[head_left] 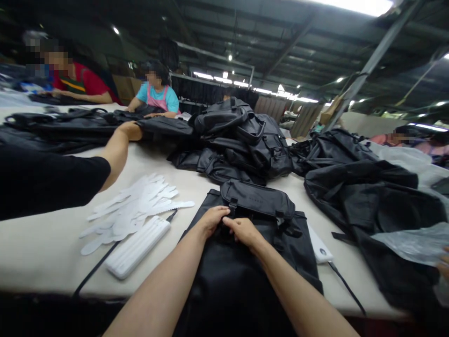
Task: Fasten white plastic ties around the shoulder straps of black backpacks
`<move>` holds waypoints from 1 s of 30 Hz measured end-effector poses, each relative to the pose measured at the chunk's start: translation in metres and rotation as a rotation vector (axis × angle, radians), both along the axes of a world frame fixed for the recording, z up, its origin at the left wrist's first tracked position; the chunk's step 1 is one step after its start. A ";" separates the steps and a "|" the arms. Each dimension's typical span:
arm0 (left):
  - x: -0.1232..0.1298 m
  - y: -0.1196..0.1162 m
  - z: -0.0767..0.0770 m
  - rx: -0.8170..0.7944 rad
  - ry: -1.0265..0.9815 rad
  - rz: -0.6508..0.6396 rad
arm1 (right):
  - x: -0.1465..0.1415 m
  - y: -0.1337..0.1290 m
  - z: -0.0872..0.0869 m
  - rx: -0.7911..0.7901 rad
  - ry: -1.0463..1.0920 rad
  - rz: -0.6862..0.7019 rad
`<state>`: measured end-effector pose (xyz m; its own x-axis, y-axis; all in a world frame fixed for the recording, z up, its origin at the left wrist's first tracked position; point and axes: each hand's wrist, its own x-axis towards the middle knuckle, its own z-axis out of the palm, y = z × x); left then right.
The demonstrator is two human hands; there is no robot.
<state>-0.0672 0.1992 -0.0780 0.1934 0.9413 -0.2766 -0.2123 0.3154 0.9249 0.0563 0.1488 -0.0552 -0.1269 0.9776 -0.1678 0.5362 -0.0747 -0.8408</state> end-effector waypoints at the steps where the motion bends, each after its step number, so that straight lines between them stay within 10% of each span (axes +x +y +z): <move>1: 0.000 -0.002 0.000 0.005 0.002 0.004 | -0.001 0.005 0.002 -0.075 0.049 -0.051; 16: 0.002 -0.007 0.001 0.003 0.204 -0.091 | 0.018 -0.006 0.031 0.040 0.717 -0.226; 25: 0.000 0.009 -0.003 -0.066 0.221 -0.098 | 0.015 -0.047 0.020 0.465 -0.384 0.355; 30: 0.001 0.011 -0.004 -0.064 0.210 -0.087 | 0.006 -0.038 0.009 0.648 -0.670 0.341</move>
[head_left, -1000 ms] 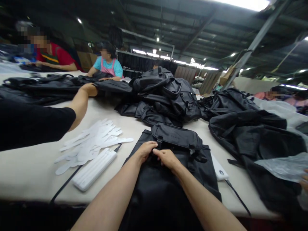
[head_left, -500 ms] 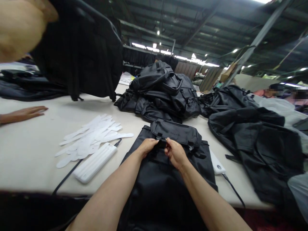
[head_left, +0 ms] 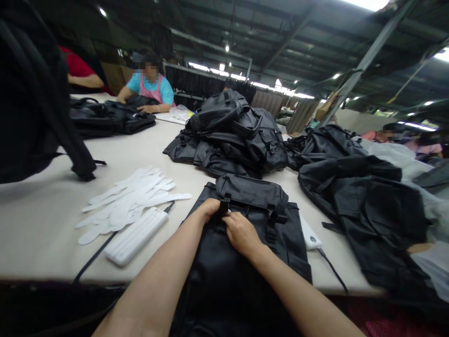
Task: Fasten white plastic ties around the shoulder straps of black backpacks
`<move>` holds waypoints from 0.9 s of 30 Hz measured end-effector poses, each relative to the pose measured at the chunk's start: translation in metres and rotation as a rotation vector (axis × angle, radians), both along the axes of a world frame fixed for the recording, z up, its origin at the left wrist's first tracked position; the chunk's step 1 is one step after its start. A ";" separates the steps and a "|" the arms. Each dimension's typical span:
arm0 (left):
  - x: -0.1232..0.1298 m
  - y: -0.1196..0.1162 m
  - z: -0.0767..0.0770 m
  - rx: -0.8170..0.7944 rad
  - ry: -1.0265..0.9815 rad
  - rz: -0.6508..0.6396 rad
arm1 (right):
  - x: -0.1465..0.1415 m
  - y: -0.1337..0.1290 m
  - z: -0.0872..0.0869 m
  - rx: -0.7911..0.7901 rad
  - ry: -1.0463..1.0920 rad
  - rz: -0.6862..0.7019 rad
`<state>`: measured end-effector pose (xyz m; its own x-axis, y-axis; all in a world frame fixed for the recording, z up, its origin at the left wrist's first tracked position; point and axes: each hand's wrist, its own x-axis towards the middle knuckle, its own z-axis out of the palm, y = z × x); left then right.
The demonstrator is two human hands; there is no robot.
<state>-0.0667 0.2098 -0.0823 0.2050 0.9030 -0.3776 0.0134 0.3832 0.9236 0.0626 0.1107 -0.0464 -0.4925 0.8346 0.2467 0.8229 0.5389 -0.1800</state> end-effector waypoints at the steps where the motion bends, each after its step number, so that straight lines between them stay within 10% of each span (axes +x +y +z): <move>1: 0.000 -0.001 0.000 0.005 -0.002 0.002 | 0.000 0.005 -0.001 0.022 -0.051 -0.025; 15: -0.011 -0.017 0.003 0.121 -0.101 -0.092 | -0.011 0.015 -0.010 0.192 -0.293 0.074; 27: -0.008 -0.021 0.003 0.281 0.079 -0.089 | -0.004 -0.044 0.006 0.060 0.110 0.268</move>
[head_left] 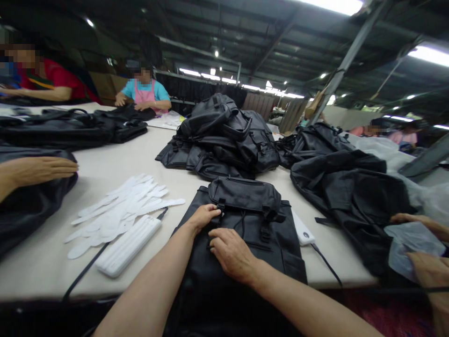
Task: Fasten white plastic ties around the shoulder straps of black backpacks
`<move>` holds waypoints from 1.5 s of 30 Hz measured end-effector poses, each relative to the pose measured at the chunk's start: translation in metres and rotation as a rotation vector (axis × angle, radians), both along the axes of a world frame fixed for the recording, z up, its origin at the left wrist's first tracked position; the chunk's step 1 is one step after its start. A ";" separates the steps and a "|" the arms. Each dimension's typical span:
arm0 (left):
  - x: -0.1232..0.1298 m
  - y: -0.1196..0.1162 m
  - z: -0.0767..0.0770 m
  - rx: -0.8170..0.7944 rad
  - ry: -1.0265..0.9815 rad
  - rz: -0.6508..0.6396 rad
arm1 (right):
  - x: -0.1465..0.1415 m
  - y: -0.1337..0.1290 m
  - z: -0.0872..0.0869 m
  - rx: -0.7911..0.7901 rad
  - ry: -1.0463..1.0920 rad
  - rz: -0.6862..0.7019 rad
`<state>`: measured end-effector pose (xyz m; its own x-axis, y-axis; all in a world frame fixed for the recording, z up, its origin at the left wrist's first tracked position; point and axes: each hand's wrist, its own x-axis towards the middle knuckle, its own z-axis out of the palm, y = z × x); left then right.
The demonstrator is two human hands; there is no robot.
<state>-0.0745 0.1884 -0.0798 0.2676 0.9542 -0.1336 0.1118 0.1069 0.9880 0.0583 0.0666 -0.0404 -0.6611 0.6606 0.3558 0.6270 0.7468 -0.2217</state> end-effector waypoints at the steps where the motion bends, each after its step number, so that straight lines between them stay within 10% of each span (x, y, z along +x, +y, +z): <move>1: 0.000 0.000 0.001 0.005 0.010 -0.002 | -0.005 0.004 -0.001 -0.061 0.083 -0.004; 7: 0.002 0.002 0.002 0.003 0.051 0.000 | -0.045 0.016 -0.005 -0.568 0.525 -0.169; 14: 0.007 -0.004 -0.003 0.010 0.041 0.058 | -0.049 -0.061 0.006 -1.088 0.836 -0.166; 23: 0.010 -0.010 0.004 0.037 0.086 0.080 | -0.005 -0.071 0.039 -0.805 0.479 0.084; 29: 0.013 -0.010 0.010 0.158 0.267 0.349 | 0.120 -0.033 0.019 -0.258 0.357 -0.662; 32: 0.033 -0.020 0.033 0.418 0.400 0.479 | 0.169 -0.008 0.004 -0.275 0.445 -0.890; 37: 0.100 -0.032 0.062 0.183 0.243 -0.022 | 0.173 0.022 -0.001 -0.361 0.729 -0.815; 41: 0.143 -0.030 0.052 -0.033 0.229 -0.070 | 0.160 0.042 0.020 -0.531 1.024 -0.879; 45: 0.160 -0.025 0.037 -0.133 0.233 -0.056 | 0.162 0.062 0.041 -0.708 0.742 -0.881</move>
<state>0.0854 0.1630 -0.0424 0.2669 0.9086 -0.3211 0.3436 0.2216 0.9126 0.2203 0.1284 0.0007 0.2719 0.9507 -0.1492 0.3996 -0.2526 -0.8812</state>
